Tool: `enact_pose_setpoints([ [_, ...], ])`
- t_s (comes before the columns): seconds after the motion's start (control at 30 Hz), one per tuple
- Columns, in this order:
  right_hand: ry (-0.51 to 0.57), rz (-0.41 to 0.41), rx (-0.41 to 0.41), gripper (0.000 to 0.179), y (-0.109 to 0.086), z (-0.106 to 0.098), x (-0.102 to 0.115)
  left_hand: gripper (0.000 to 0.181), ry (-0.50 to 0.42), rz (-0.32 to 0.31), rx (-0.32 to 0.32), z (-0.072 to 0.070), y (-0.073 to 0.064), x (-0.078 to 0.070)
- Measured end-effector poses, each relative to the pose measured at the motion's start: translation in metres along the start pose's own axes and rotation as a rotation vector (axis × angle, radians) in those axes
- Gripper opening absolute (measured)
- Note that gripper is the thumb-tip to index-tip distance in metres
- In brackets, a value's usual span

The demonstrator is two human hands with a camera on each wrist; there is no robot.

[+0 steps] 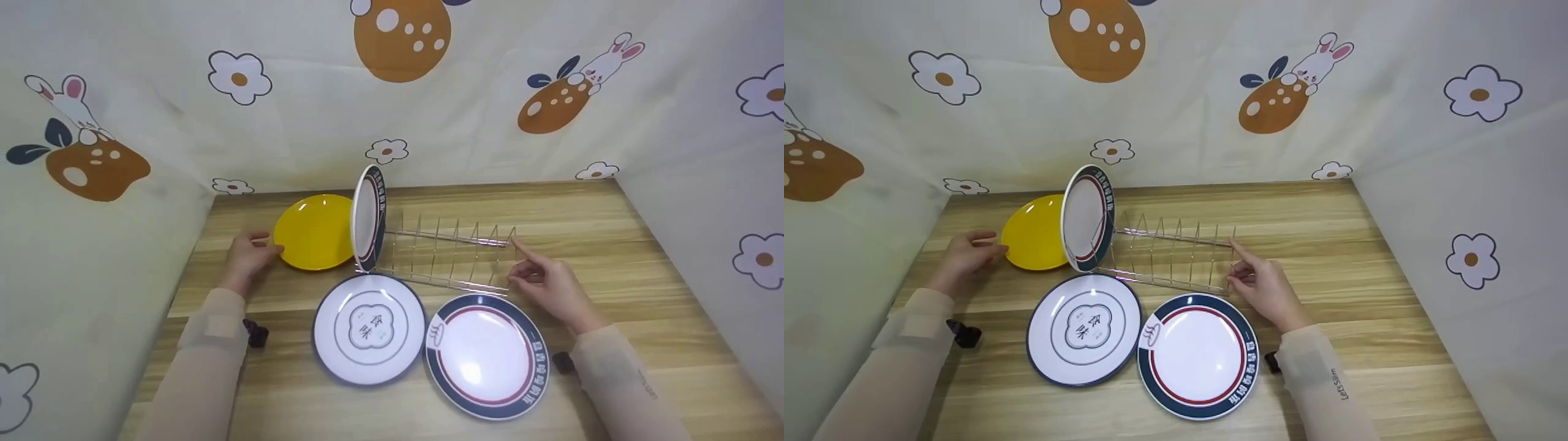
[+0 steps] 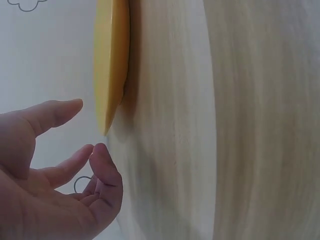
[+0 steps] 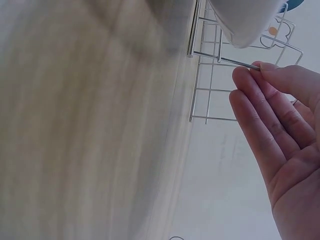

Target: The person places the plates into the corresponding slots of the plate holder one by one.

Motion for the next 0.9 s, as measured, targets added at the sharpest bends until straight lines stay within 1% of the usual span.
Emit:
enact_pose_setpoints([
  [0.1, 0.005, 0.017, 0.000, 0.081, -0.001, 0.000, 0.003, 0.067, -0.011, -0.031, 0.038, 0.006, 0.001, 0.004],
  [0.17, 0.012, 0.031, 0.001, 0.081, -0.002, 0.000, 0.004, 0.067, -0.018, -0.037, 0.054, 0.009, 0.002, 0.006],
  [0.3, 0.031, 0.046, 0.000, 0.081, -0.002, 0.001, 0.003, 0.063, -0.002, -0.041, 0.061, 0.012, 0.003, 0.011],
  [0.4, 0.036, 0.050, 0.004, 0.082, -0.002, 0.001, -0.002, 0.060, 0.005, -0.048, 0.060, 0.013, 0.004, 0.013],
  [0.53, 0.019, 0.043, 0.004, 0.081, -0.003, 0.001, -0.002, 0.059, -0.008, -0.042, 0.054, 0.015, 0.002, 0.014],
  [0.63, 0.001, 0.028, -0.005, 0.079, -0.002, 0.001, -0.001, 0.060, -0.029, -0.050, 0.045, 0.015, 0.001, 0.015],
  [0.73, -0.007, 0.019, -0.011, 0.078, -0.002, 0.001, -0.001, 0.061, -0.069, -0.070, 0.040, 0.014, 0.000, 0.015],
  [0.77, -0.005, 0.021, -0.012, 0.078, -0.002, 0.001, -0.001, 0.061, -0.095, -0.079, 0.041, 0.013, -0.001, 0.015],
  [0.9, 0.003, 0.030, -0.009, 0.078, -0.001, -0.001, 0.000, 0.063, -0.237, -0.098, 0.059, 0.013, 0.000, 0.011],
])
Point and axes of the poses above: each hand's wrist, its own y-axis towards the middle knuckle, its own z-axis out of the palm, x = y × z, the point moved 5 cm from there along y, towards the middle knuckle, and after that the axes turned 10 degrees about -x, right-handed, at the moved point
